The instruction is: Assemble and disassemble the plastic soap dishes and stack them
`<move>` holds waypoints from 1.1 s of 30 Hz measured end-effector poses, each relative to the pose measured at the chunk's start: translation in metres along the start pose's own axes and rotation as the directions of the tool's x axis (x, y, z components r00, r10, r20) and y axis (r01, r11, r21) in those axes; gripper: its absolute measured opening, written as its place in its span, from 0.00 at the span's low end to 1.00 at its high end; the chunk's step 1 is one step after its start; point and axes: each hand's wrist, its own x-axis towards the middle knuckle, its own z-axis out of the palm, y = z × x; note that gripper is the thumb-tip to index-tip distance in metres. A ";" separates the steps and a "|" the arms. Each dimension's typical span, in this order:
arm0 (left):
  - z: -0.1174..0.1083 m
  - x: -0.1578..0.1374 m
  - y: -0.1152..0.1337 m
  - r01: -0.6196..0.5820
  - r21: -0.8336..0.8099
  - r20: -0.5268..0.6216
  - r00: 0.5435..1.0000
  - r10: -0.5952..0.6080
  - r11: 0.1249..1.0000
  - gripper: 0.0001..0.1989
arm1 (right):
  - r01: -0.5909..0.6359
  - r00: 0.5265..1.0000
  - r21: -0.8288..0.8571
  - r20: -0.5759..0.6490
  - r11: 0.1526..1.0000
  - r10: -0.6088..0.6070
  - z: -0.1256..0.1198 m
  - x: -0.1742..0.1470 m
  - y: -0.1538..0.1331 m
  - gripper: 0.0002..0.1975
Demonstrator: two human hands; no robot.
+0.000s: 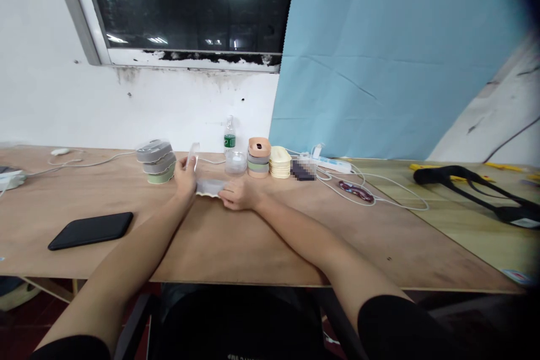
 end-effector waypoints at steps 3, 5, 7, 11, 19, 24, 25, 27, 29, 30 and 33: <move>-0.004 -0.004 0.006 -0.029 0.011 -0.100 0.994 0.030 1.000 0.22 | -0.025 0.997 0.045 -0.072 0.999 0.028 0.000 0.008 -0.010 0.11; -0.004 -0.007 0.009 -0.049 -0.013 -0.100 0.994 0.048 0.999 0.22 | -0.085 0.987 0.081 -0.127 0.993 0.095 0.002 0.010 -0.013 0.10; -0.001 -0.012 0.011 -0.044 -0.092 -0.061 0.997 0.039 0.995 0.22 | -0.157 0.973 0.100 -0.153 0.983 0.171 0.005 0.010 -0.013 0.10; 0.015 -0.025 0.014 0.017 -0.260 0.116 0.993 0.013 0.965 0.23 | -0.310 0.932 0.093 -0.167 0.946 0.321 0.006 0.006 -0.009 0.16; 0.018 -0.035 0.019 0.071 -0.084 0.342 0.939 -0.038 0.994 0.29 | -0.468 0.865 0.105 -0.147 0.877 0.479 0.014 -0.006 0.009 0.13; 0.010 -0.037 0.018 -0.145 0.123 0.427 0.901 0.080 0.982 0.29 | -0.645 0.741 0.085 -0.172 0.759 0.649 0.025 -0.018 0.031 0.14; 0.010 -0.039 0.018 -0.184 0.135 0.453 0.886 0.104 0.974 0.29 | -0.673 0.718 0.083 -0.164 0.735 0.677 0.026 -0.020 0.036 0.14; 0.010 -0.042 0.021 -0.249 0.139 0.505 0.850 0.148 0.958 0.27 | -0.731 0.661 0.087 -0.158 0.677 0.734 0.028 -0.023 0.044 0.14; 0.010 -0.045 0.023 -0.315 0.150 0.549 0.815 0.186 0.937 0.25 | -0.782 0.598 0.096 -0.162 0.615 0.785 0.028 -0.024 0.047 0.16; 0.010 -0.045 0.023 -0.348 0.163 0.562 0.802 0.203 0.923 0.24 | -0.799 0.574 0.103 -0.163 0.593 0.802 0.028 -0.023 0.047 0.17; 0.009 -0.045 0.024 -0.445 0.208 0.586 0.770 0.253 0.871 0.21 | -0.793 0.584 0.124 -0.122 0.596 0.802 0.026 -0.021 0.040 0.21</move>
